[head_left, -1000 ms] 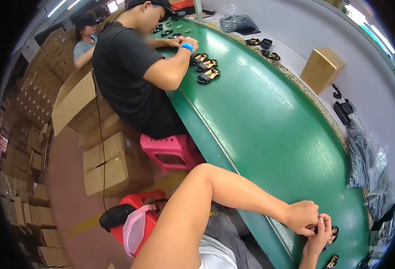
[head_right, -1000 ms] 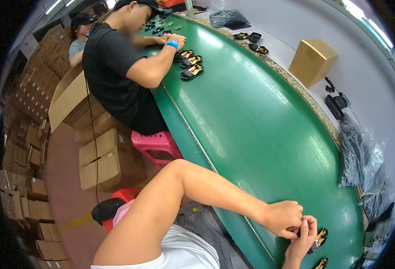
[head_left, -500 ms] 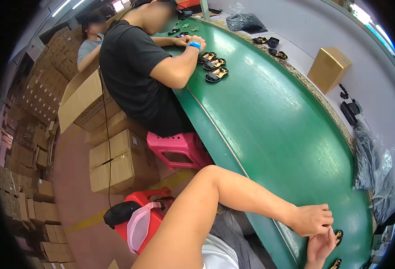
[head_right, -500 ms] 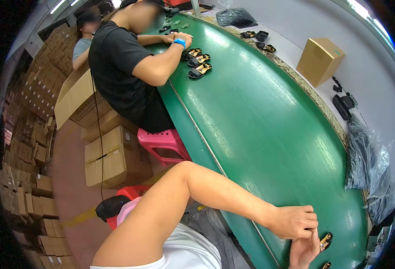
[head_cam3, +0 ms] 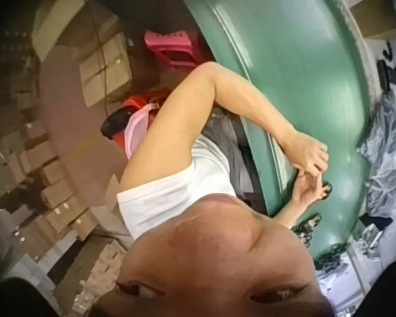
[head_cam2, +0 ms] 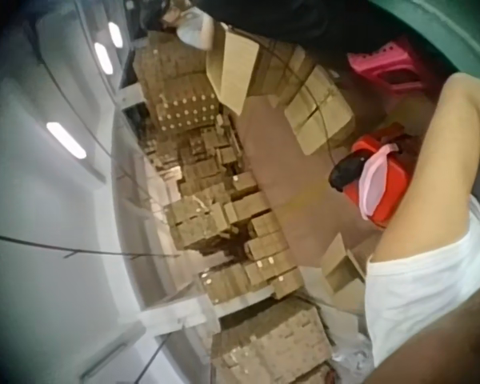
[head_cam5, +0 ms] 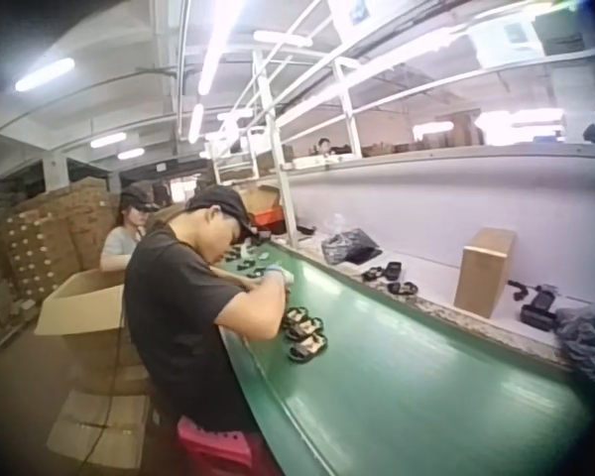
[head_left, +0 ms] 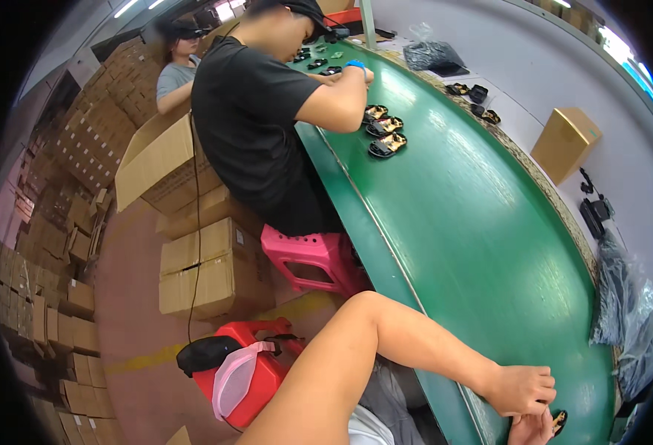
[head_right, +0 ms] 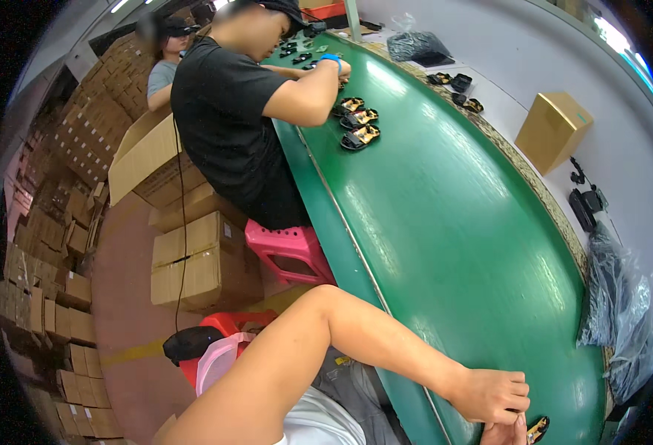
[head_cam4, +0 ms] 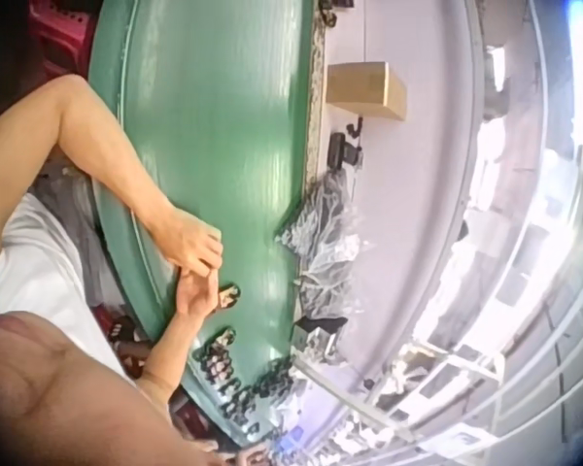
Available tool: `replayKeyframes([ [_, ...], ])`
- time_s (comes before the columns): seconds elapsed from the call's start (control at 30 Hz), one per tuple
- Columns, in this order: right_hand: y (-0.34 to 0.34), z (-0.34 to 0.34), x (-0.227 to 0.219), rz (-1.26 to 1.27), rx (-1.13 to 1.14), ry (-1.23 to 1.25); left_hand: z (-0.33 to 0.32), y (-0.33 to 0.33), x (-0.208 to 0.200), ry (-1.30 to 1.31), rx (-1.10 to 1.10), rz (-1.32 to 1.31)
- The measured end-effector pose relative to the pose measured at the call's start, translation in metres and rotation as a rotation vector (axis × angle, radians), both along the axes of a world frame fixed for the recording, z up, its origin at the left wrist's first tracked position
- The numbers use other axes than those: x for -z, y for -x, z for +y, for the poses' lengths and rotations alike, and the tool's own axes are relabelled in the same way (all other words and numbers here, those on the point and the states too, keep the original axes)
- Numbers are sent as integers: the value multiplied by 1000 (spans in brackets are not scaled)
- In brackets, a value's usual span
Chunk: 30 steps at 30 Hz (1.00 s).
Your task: Assembling small electronic devices by manually inserting circuit boards and buttons into plastic housings on an assembly line
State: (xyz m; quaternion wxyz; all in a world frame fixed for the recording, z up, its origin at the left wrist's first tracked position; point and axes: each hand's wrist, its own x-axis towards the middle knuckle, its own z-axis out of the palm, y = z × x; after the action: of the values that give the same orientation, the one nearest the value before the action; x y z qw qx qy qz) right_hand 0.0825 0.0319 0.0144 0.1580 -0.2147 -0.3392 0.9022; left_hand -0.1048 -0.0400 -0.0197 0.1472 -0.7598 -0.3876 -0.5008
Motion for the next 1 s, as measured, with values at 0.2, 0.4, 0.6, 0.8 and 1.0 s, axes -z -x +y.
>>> replayKeyframes([
  [0.2, -8, 8, 9, 18, -35, 15, -1, 0, 0, 10, 17, 6],
  [0.4, -16, 14, 26, -93, -73, -209, -4, 0, -6, 49, 36, -5],
  [0.6, 5, -2, 3, -114, 27, -242, -10, 6, -10, 103, 104, -11],
  [0.8, 16, -15, -6, -213, 183, -330, -12, 5, -16, 103, 103, -37],
  [1.0, 17, -10, -2, -302, 139, -478, -14, 6, -11, 155, 72, -75],
])
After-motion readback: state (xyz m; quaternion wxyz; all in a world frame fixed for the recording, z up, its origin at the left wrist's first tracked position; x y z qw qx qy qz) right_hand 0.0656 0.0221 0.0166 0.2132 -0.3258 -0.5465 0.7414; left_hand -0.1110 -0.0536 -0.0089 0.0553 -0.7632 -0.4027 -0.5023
